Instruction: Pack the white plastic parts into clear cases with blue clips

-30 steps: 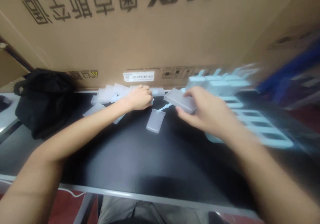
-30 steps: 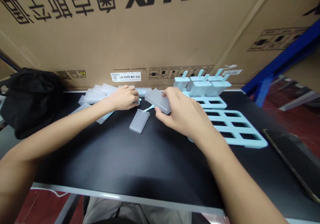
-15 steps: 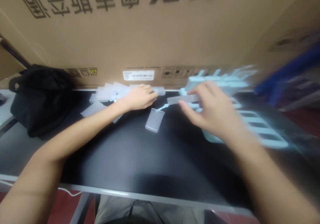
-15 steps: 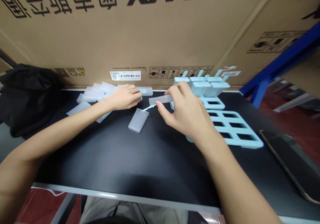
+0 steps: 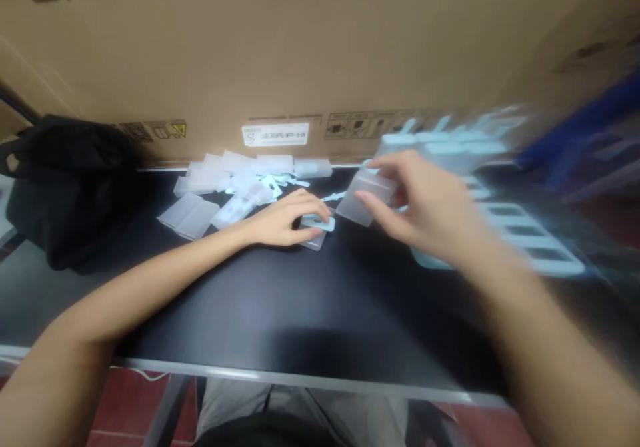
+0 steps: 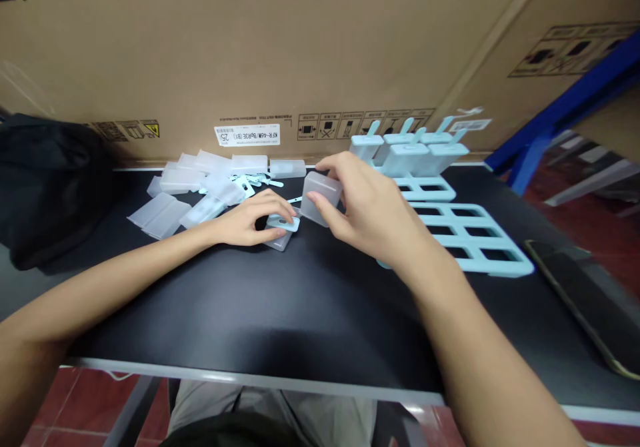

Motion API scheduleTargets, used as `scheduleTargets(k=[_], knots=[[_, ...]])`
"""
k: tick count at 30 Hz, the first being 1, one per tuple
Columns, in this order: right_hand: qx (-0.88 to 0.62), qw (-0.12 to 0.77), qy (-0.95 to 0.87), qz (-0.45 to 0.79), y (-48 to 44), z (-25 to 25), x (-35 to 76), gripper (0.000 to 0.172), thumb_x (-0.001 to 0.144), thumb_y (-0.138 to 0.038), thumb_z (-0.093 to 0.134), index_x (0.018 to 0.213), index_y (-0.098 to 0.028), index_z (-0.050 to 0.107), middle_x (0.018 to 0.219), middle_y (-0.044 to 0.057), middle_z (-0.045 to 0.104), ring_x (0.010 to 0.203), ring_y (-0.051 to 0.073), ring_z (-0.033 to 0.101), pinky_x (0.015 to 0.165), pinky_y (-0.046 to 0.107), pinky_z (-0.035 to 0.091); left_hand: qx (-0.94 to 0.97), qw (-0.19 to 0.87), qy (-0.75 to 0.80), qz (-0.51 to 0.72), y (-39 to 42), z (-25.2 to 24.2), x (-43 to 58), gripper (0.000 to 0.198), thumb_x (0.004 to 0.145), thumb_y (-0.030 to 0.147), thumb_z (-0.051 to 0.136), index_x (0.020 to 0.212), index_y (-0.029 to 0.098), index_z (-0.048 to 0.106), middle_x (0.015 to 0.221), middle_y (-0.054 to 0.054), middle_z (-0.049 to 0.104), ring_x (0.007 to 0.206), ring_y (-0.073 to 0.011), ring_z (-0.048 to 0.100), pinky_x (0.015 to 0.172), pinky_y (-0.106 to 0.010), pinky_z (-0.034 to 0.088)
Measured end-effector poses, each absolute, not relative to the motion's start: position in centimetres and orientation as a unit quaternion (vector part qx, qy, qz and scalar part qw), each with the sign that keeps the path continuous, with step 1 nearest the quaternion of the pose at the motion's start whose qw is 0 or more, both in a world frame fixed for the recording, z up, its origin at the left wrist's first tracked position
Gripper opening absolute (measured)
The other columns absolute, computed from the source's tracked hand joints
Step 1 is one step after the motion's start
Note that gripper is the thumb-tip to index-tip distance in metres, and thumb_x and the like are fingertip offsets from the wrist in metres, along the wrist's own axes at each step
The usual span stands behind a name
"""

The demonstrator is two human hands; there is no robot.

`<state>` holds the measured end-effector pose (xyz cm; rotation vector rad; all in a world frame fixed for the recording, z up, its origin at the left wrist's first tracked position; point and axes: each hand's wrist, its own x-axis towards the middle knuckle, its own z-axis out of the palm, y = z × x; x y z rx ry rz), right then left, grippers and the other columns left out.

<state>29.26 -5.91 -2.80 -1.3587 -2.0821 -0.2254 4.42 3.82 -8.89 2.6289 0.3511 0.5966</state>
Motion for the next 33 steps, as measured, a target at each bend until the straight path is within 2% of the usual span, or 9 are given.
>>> scheduleTargets(k=[5, 11, 16, 19, 23, 27, 33], knots=[[-0.496, 0.312, -0.808, -0.052, -5.5, -3.9, 28.7, 0.041, 0.100, -0.047, 0.050, 0.130, -0.022, 0.058, 0.109, 0.013, 0.070, 0.078, 0.025, 0.068, 0.072, 0.042, 0.056, 0.933, 0.208, 0.166, 0.243, 3.7, -9.0, 4.1, 0.031, 0.095, 0.041, 0.067, 0.115, 0.020, 0.057, 0.119, -0.011, 0.065, 0.116, -0.0261, 0.060, 0.100, -0.041, 0.052], [-0.465, 0.312, -0.827, -0.060, -5.2, -5.1, 27.5, 0.035, 0.101, -0.041, 0.053, 0.130, -0.022, 0.061, 0.115, 0.014, 0.072, 0.088, 0.026, 0.070, 0.080, 0.041, 0.057, 0.918, 0.249, 0.183, 0.248, 3.9, -9.8, 4.0, 0.047, 0.091, 0.052, 0.072, 0.115, 0.021, 0.046, 0.112, -0.009, 0.062, 0.095, -0.0223, 0.062, 0.085, -0.038, 0.053], [-0.433, 0.302, -0.847, -0.066, -5.1, -5.6, 26.4, 0.030, 0.104, -0.034, 0.050, 0.130, -0.023, 0.062, 0.118, 0.013, 0.073, 0.089, 0.024, 0.071, 0.079, 0.038, 0.057, 0.919, 0.241, 0.191, 0.245, 4.0, -9.9, 4.1, 0.046, 0.091, 0.054, 0.071, 0.112, 0.021, 0.047, 0.108, -0.008, 0.060, 0.093, -0.0237, 0.062, 0.083, -0.040, 0.055], [-0.423, 0.296, -0.853, -0.081, -5.1, -5.9, 25.9, 0.032, 0.105, -0.031, 0.049, 0.133, -0.022, 0.061, 0.115, 0.012, 0.073, 0.087, 0.024, 0.072, 0.075, 0.036, 0.057, 0.924, 0.231, 0.181, 0.244, 4.1, -9.9, 4.2, 0.039, 0.092, 0.050, 0.069, 0.109, 0.021, 0.050, 0.111, -0.009, 0.060, 0.100, -0.0263, 0.063, 0.089, -0.044, 0.056], [-0.426, 0.283, -0.856, -0.069, -4.8, -6.4, 25.8, 0.040, 0.104, -0.030, 0.052, 0.143, -0.022, 0.052, 0.109, 0.010, 0.074, 0.083, 0.024, 0.073, 0.070, 0.036, 0.059, 0.920, 0.245, 0.160, 0.260, 4.4, -10.1, 4.4, 0.039, 0.092, 0.046, 0.069, 0.117, 0.020, 0.053, 0.116, -0.010, 0.063, 0.106, -0.0270, 0.065, 0.094, -0.044, 0.056], [-0.395, 0.293, -0.869, -0.050, -4.6, -7.0, 25.9, 0.052, 0.102, -0.026, 0.054, 0.152, -0.020, 0.039, 0.123, 0.015, 0.072, 0.096, 0.027, 0.076, 0.076, 0.040, 0.063, 0.914, 0.255, 0.159, 0.274, 4.5, -10.3, 4.5, 0.042, 0.091, 0.047, 0.070, 0.119, 0.020, 0.054, 0.115, -0.010, 0.065, 0.104, -0.0268, 0.067, 0.090, -0.041, 0.057], [-0.390, 0.277, -0.878, -0.011, -5.0, -7.1, 26.4, 0.064, 0.101, -0.023, 0.054, 0.159, -0.023, 0.028, 0.135, 0.017, 0.068, 0.086, 0.026, 0.076, 0.077, 0.045, 0.065, 0.914, 0.244, 0.154, 0.285, 4.6, -10.3, 4.6, 0.046, 0.089, 0.052, 0.074, 0.117, 0.021, 0.054, 0.112, -0.009, 0.065, 0.099, -0.0276, 0.068, 0.085, -0.041, 0.057]])
